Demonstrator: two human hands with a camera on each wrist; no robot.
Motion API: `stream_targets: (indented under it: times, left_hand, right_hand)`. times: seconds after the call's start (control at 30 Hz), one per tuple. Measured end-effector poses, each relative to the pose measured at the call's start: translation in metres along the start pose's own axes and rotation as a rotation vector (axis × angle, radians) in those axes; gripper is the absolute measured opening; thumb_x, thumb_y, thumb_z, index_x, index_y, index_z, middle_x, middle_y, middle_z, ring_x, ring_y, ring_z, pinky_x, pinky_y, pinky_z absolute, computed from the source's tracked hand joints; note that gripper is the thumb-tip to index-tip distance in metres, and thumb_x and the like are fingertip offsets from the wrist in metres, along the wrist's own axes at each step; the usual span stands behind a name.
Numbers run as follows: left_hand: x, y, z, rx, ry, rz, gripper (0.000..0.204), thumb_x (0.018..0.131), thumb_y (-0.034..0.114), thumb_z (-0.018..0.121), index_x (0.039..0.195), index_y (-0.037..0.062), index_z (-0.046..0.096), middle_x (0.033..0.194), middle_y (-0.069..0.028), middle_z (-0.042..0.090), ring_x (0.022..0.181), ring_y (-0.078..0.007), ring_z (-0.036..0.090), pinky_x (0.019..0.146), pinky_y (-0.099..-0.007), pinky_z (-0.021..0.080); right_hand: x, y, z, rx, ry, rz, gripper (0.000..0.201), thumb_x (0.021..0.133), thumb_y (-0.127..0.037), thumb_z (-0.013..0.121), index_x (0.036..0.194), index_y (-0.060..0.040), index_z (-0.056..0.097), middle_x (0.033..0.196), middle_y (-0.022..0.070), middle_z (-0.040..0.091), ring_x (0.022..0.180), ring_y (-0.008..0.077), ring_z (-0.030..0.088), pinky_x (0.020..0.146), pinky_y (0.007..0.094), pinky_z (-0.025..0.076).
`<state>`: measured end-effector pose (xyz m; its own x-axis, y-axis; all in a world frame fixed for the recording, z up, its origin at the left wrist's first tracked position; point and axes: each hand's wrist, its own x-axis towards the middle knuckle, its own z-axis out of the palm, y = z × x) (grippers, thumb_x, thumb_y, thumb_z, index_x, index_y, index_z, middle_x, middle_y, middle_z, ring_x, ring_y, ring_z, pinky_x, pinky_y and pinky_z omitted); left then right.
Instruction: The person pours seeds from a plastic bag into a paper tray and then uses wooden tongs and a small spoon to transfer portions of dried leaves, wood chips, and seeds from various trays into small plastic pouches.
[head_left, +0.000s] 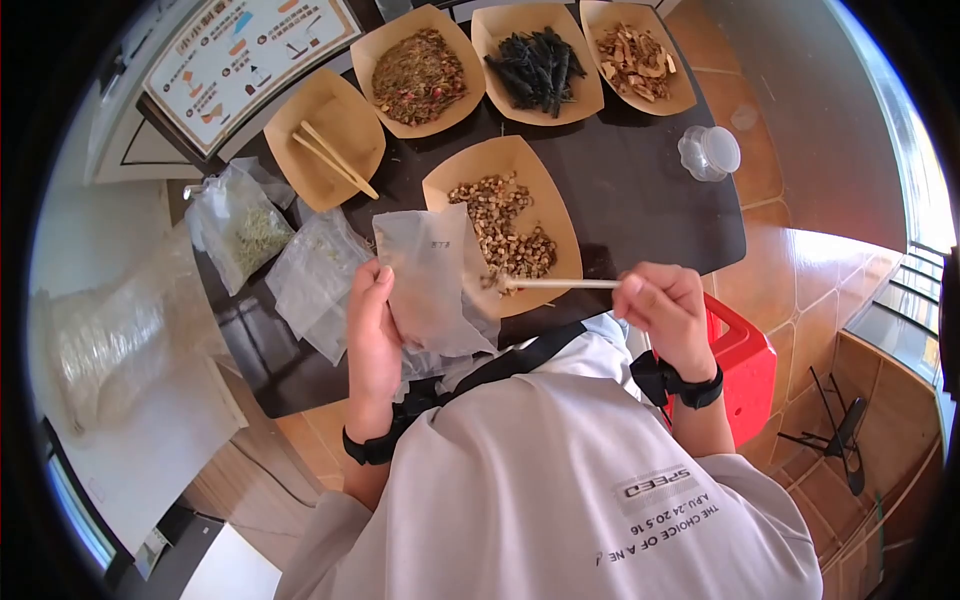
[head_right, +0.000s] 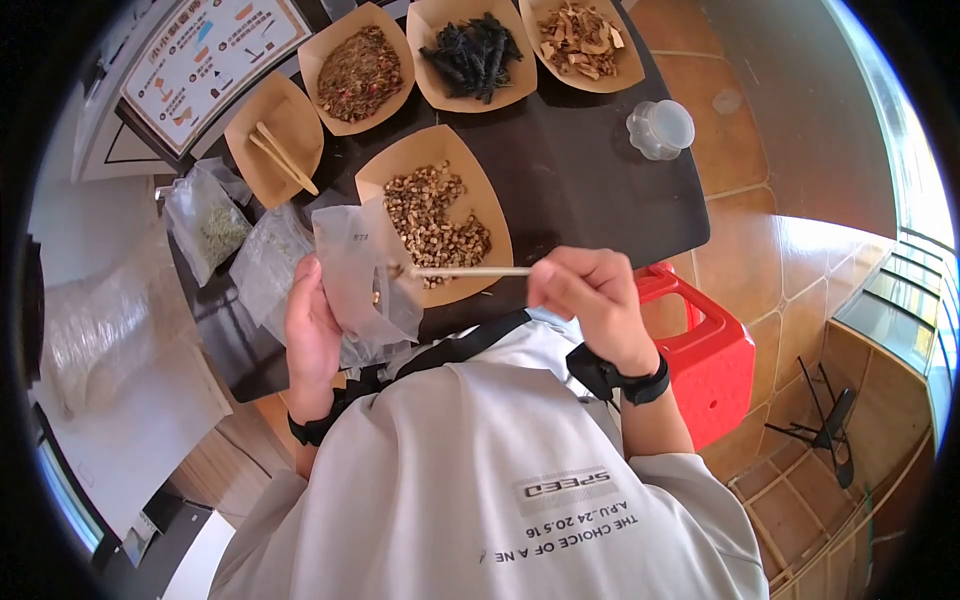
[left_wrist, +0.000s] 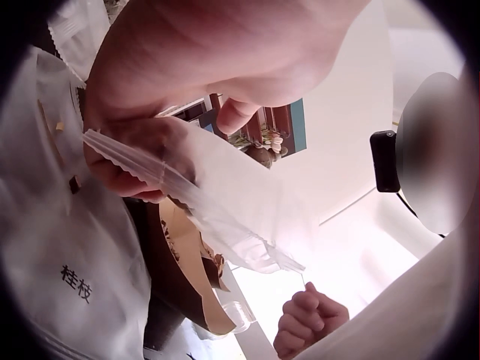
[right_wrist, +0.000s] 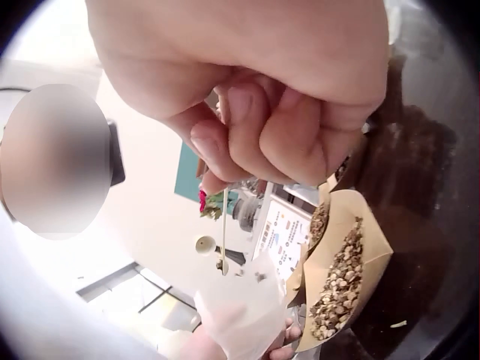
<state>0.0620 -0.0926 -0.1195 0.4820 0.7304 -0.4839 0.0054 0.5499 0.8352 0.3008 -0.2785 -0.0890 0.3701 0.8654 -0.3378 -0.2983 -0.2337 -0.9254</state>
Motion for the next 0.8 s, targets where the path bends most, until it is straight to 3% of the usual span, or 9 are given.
stream_targets:
  times: [0.07, 0.17, 0.23, 0.3, 0.37, 0.43, 0.57, 0.63, 0.8]
  left_hand:
    - [0.001, -0.001, 0.001, 0.007, 0.007, -0.001, 0.041, 0.105, 0.037, 0.037, 0.126, 0.0044, 0.051, 0.122, -0.0108, 0.062, 0.112, -0.0197, 0.060, 0.096, -0.0339, 0.047]
    - [0.005, -0.003, -0.004, -0.040, -0.112, -0.060, 0.042, 0.105, 0.037, 0.036, 0.126, 0.0040, 0.051, 0.121, -0.0118, 0.063, 0.111, -0.0202, 0.061, 0.096, -0.0346, 0.048]
    - [0.002, -0.001, -0.005, -0.205, -0.098, -0.113, 0.038, 0.103, 0.032, 0.042, 0.128, 0.0038, 0.049, 0.126, -0.0082, 0.058, 0.117, -0.0176, 0.055, 0.100, -0.0335, 0.043]
    - [0.003, 0.001, -0.008, -0.179, -0.113, -0.118, 0.038, 0.103, 0.032, 0.042, 0.128, 0.0041, 0.049, 0.126, -0.0081, 0.058, 0.117, -0.0180, 0.055, 0.100, -0.0338, 0.043]
    - [0.002, 0.000, -0.009, -0.155, -0.131, -0.119, 0.039, 0.103, 0.033, 0.041, 0.129, 0.0044, 0.049, 0.127, -0.0079, 0.058, 0.118, -0.0184, 0.055, 0.101, -0.0340, 0.043]
    - [0.003, -0.002, -0.008, -0.160, -0.156, -0.137, 0.040, 0.103, 0.033, 0.042, 0.130, 0.0043, 0.049, 0.127, -0.0079, 0.058, 0.119, -0.0187, 0.054, 0.102, -0.0341, 0.041]
    - [-0.001, -0.001, -0.010, -0.175, -0.121, -0.162, 0.041, 0.102, 0.033, 0.043, 0.131, 0.0036, 0.049, 0.128, -0.0082, 0.058, 0.119, -0.0188, 0.054, 0.103, -0.0344, 0.040]
    - [-0.003, -0.001, -0.016, -0.108, -0.036, -0.093, 0.043, 0.105, 0.038, 0.035, 0.125, 0.0034, 0.051, 0.117, -0.0152, 0.064, 0.110, -0.0233, 0.062, 0.098, -0.0371, 0.047]
    - [-0.007, 0.007, -0.024, -0.039, 0.007, -0.020, 0.041, 0.104, 0.034, 0.035, 0.126, 0.0038, 0.051, 0.116, -0.0138, 0.064, 0.109, -0.0223, 0.061, 0.096, -0.0365, 0.047]
  right_hand:
    - [-0.001, -0.017, 0.018, -0.232, -0.098, -0.148, 0.023, 0.095, -0.009, 0.060, 0.078, 0.0052, 0.066, 0.060, 0.0041, 0.055, 0.052, 0.0093, 0.046, 0.050, 0.0280, 0.035]
    - [-0.007, -0.023, 0.026, -0.469, -0.039, -0.337, 0.020, 0.092, -0.007, 0.061, 0.077, 0.0053, 0.066, 0.063, 0.0075, 0.059, 0.053, 0.0113, 0.051, 0.049, 0.0280, 0.036]
    - [-0.016, -0.022, 0.008, -0.360, 0.092, -0.242, 0.021, 0.092, -0.005, 0.060, 0.074, 0.0049, 0.065, 0.060, 0.0078, 0.058, 0.052, 0.0102, 0.050, 0.048, 0.0278, 0.036]
    - [-0.014, -0.013, -0.001, -0.512, 0.298, -0.239, 0.024, 0.092, -0.006, 0.061, 0.070, 0.0047, 0.063, 0.053, 0.0063, 0.052, 0.048, 0.0101, 0.042, 0.046, 0.0290, 0.031]
    - [-0.009, 0.000, -0.003, -0.623, 0.294, -0.185, 0.027, 0.093, -0.009, 0.061, 0.070, 0.0048, 0.062, 0.053, 0.0060, 0.049, 0.048, 0.0098, 0.040, 0.046, 0.0290, 0.030]
    - [-0.002, 0.007, 0.004, -0.528, 0.212, -0.043, 0.028, 0.094, -0.011, 0.061, 0.070, 0.0046, 0.061, 0.052, 0.0051, 0.046, 0.049, 0.0094, 0.038, 0.046, 0.0290, 0.029]
    - [0.015, 0.036, 0.013, -0.085, 0.127, 0.164, 0.035, 0.100, -0.020, 0.057, 0.073, 0.0031, 0.061, 0.055, -0.0052, 0.042, 0.051, 0.0041, 0.032, 0.047, 0.0252, 0.024]
    - [0.018, 0.041, 0.014, -0.037, 0.125, 0.197, 0.036, 0.100, -0.020, 0.056, 0.074, 0.0028, 0.061, 0.055, -0.0058, 0.041, 0.050, 0.0036, 0.031, 0.047, 0.0248, 0.023]
    - [0.021, 0.045, 0.003, 0.175, 0.078, 0.271, 0.037, 0.101, -0.021, 0.055, 0.073, 0.0019, 0.060, 0.055, -0.0060, 0.039, 0.048, 0.0034, 0.030, 0.046, 0.0243, 0.021]
